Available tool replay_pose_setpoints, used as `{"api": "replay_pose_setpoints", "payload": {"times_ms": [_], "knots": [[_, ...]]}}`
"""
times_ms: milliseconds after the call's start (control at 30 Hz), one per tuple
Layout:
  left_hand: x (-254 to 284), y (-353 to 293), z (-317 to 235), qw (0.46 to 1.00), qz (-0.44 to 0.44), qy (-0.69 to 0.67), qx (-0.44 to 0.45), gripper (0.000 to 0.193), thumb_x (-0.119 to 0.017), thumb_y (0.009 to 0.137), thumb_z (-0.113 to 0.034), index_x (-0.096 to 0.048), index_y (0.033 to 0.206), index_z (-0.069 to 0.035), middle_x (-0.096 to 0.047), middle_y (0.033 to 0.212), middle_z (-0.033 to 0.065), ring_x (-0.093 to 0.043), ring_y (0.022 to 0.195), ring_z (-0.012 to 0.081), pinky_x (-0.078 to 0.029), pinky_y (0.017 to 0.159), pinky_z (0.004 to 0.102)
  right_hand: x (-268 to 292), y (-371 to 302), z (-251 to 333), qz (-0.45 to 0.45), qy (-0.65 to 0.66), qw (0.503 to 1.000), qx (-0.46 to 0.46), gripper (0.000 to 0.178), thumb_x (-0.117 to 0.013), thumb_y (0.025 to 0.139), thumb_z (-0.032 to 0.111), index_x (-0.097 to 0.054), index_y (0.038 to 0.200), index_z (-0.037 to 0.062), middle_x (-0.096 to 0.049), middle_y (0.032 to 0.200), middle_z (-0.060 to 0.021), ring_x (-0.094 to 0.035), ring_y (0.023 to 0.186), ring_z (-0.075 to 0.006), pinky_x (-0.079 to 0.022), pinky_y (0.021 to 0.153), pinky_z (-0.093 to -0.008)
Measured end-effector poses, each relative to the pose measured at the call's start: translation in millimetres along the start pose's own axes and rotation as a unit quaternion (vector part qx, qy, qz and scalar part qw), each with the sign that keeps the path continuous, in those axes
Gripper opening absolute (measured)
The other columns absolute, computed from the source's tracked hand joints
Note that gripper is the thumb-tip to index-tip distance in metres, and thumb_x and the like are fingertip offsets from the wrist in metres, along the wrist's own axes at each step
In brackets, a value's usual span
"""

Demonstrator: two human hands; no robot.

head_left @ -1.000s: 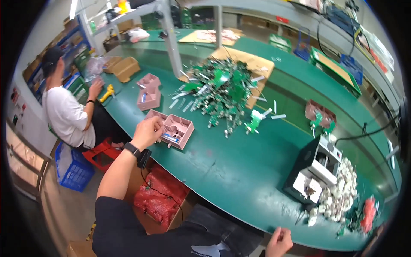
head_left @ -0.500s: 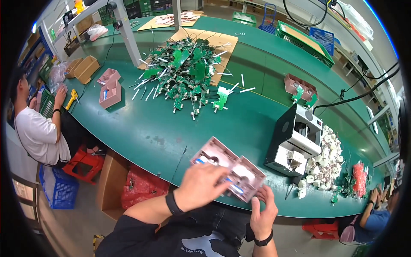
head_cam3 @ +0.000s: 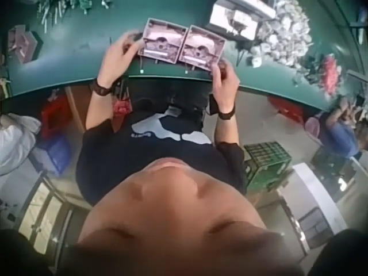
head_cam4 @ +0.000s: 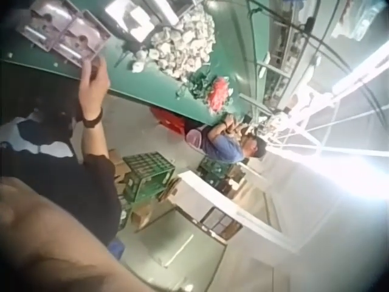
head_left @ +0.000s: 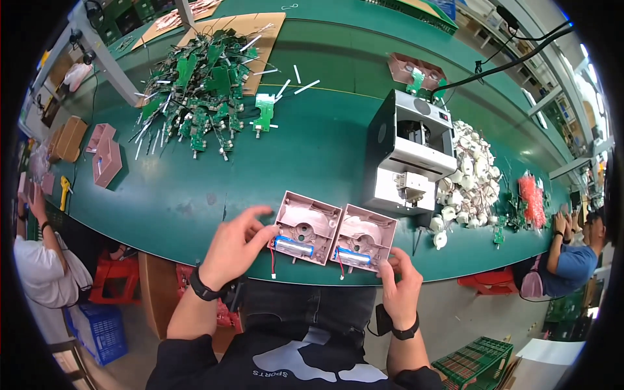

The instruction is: Assembling electronic components into plastic housings using an electric screwdriver.

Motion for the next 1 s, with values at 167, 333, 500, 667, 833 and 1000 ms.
{"api": "replay_pose_setpoints", "payload": {"times_ms": [167, 333, 500, 667, 833, 1000], "knots": [[-6.8, -10.4, 4.2, 0.999, 0.019, -0.034, 0.016, 0.030, -0.067, 0.101, -0.014, -0.067, 0.125, 0.003, -0.073, 0.080, 0.0089, -0.069, 0.074, 0.0132, -0.055, 0.069, 0.0291, 0.2, 2.7, 6.2, -0.017, -0.017, 1.000, 0.006, 0.023, -0.066, 0.098, 0.004, -0.067, 0.118, -0.0075, -0.069, 0.072, -0.0065, -0.066, 0.060, -0.0114, -0.052, 0.059, -0.0262], [-9.7, -20.6, 3.0, 1.000, 0.002, -0.006, -0.001, 0.030, -0.068, 0.101, -0.016, -0.067, 0.124, 0.004, -0.074, 0.079, 0.0099, -0.071, 0.074, 0.0138, -0.056, 0.069, 0.0299, 8.7, 3.7, 4.2, -0.022, -0.090, 0.993, 0.078, 0.020, -0.067, 0.097, 0.003, -0.069, 0.113, -0.0076, -0.066, 0.066, -0.0054, -0.063, 0.055, -0.0098, -0.049, 0.053, -0.0256], [-1.3, -21.8, 0.4, 0.998, 0.006, 0.042, -0.046, 0.031, -0.069, 0.101, -0.019, -0.069, 0.122, 0.003, -0.075, 0.080, 0.0103, -0.071, 0.072, 0.0131, -0.056, 0.068, 0.0285, 8.3, 9.4, 1.2, -0.022, -0.068, 0.994, 0.079, 0.017, -0.067, 0.097, 0.003, -0.070, 0.111, -0.0067, -0.064, 0.064, -0.0036, -0.061, 0.054, -0.0083, -0.047, 0.051, -0.0243], [61.5, 33.6, 14.0, 0.988, -0.104, 0.096, -0.053, 0.031, -0.072, 0.098, -0.022, -0.072, 0.119, 0.000, -0.074, 0.080, 0.0101, -0.071, 0.071, 0.0150, -0.056, 0.069, 0.0303, 17.0, 3.1, -7.1, -0.060, -0.004, 0.998, 0.000, 0.016, -0.069, 0.095, 0.004, -0.071, 0.110, -0.0033, -0.066, 0.065, -0.0057, -0.062, 0.053, -0.0116, -0.048, 0.052, -0.0273], [141.0, 112.8, 60.3, 0.909, -0.281, 0.291, -0.096, 0.040, -0.080, 0.090, -0.026, -0.069, 0.120, -0.001, -0.075, 0.089, 0.0135, -0.073, 0.081, 0.0281, -0.058, 0.075, 0.0391, 22.3, -7.8, -12.3, -0.085, -0.011, 0.996, -0.010, 0.013, -0.069, 0.097, 0.005, -0.071, 0.107, -0.0031, -0.065, 0.065, -0.0047, -0.062, 0.053, -0.0103, -0.046, 0.050, -0.0264], [157.3, 141.5, 80.6, 0.923, -0.264, 0.277, -0.027, 0.037, -0.080, 0.089, -0.023, -0.071, 0.118, -0.003, -0.077, 0.099, 0.0129, -0.072, 0.083, 0.0266, -0.058, 0.077, 0.0381, 27.5, -25.5, -13.9, -0.113, -0.037, 0.993, 0.005, 0.012, -0.069, 0.097, 0.005, -0.071, 0.105, -0.0035, -0.065, 0.064, -0.0055, -0.062, 0.052, -0.0113, -0.045, 0.049, -0.0262]]}}
Point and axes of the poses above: each hand's wrist, its own y-axis towards the middle knuckle, its own x-axis out of the back of the hand, z = x × y, the point moved 3 cm from there along y, towards the middle knuckle
